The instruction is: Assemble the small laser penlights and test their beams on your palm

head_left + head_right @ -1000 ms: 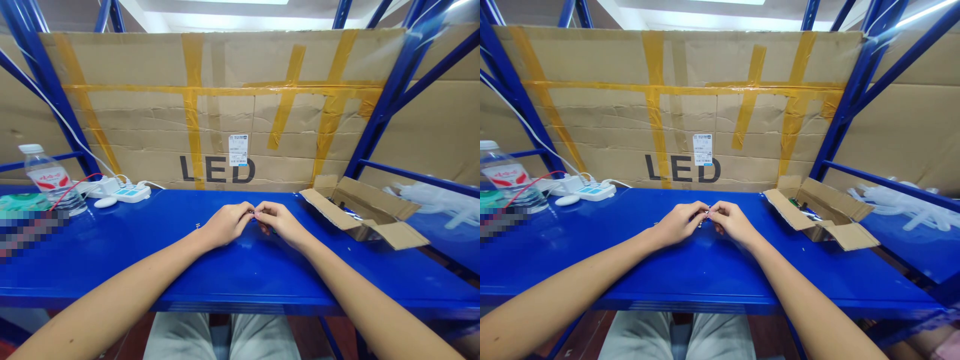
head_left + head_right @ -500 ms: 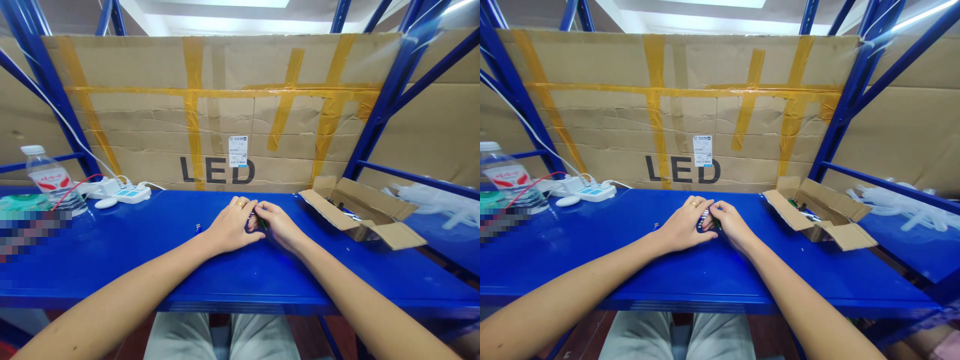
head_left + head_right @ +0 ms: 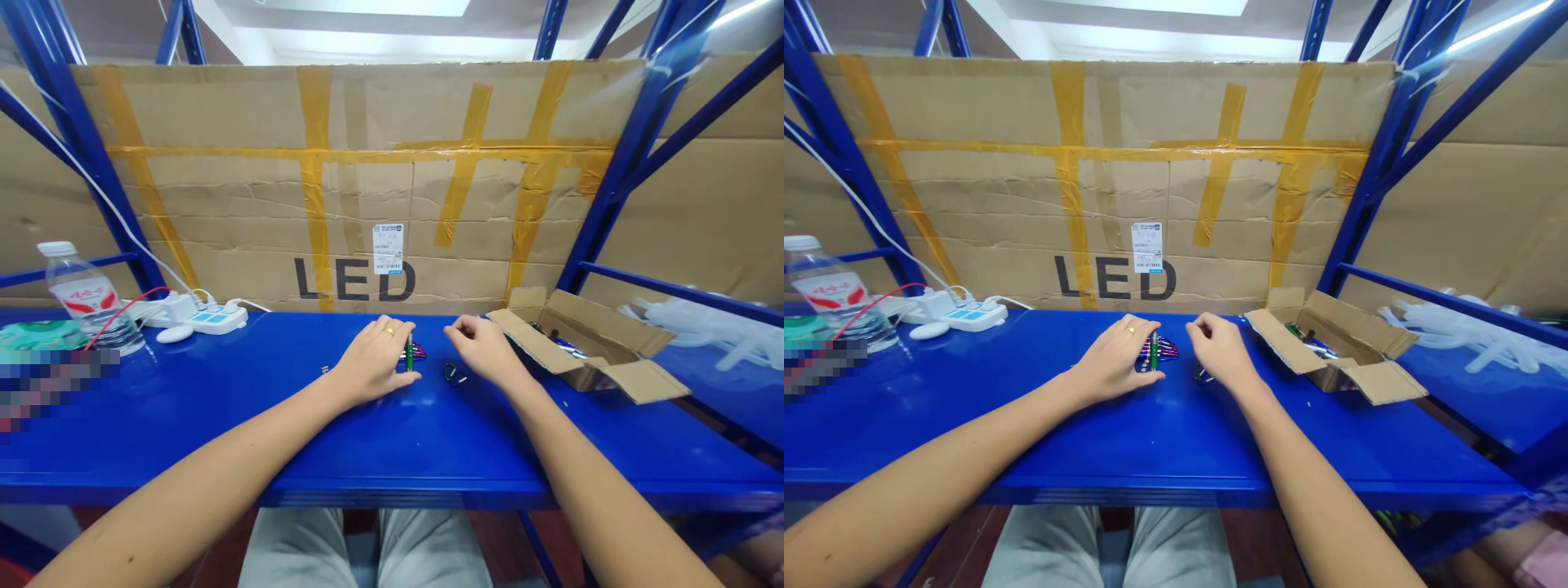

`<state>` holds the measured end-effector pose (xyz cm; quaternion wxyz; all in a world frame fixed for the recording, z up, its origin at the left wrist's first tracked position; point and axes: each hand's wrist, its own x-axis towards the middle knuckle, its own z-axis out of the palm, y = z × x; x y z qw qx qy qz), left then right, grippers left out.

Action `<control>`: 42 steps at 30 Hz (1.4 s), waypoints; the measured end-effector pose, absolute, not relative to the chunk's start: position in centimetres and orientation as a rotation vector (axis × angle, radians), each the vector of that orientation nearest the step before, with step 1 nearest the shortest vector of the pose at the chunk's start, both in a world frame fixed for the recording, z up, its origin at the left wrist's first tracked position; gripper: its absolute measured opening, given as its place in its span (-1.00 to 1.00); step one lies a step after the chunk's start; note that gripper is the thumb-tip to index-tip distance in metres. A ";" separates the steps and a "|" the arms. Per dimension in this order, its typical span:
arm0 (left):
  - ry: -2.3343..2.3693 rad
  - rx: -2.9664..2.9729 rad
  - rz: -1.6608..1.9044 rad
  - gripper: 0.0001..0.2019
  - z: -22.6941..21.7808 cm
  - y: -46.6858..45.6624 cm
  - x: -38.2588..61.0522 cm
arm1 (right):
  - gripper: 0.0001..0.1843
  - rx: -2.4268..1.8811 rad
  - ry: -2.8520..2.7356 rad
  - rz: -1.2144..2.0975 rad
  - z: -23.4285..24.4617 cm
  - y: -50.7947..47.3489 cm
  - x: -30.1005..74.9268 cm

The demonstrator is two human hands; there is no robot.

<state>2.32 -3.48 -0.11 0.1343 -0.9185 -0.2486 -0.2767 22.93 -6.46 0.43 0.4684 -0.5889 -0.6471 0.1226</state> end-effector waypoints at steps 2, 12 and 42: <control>-0.703 -2.639 -0.794 -0.33 0.0 -3.4 2.2 | -0.70 -1.652 -1.706 0.110 0.7 -6.5 24.2; -0.655 -2.642 -0.803 -0.32 -0.1 -3.4 2.3 | -0.81 -2.047 -1.991 0.060 -0.3 -6.7 23.6; -0.779 -2.715 -0.893 -0.32 -0.2 -3.1 2.0 | -0.79 -1.164 -1.645 1.226 0.0 -7.5 21.1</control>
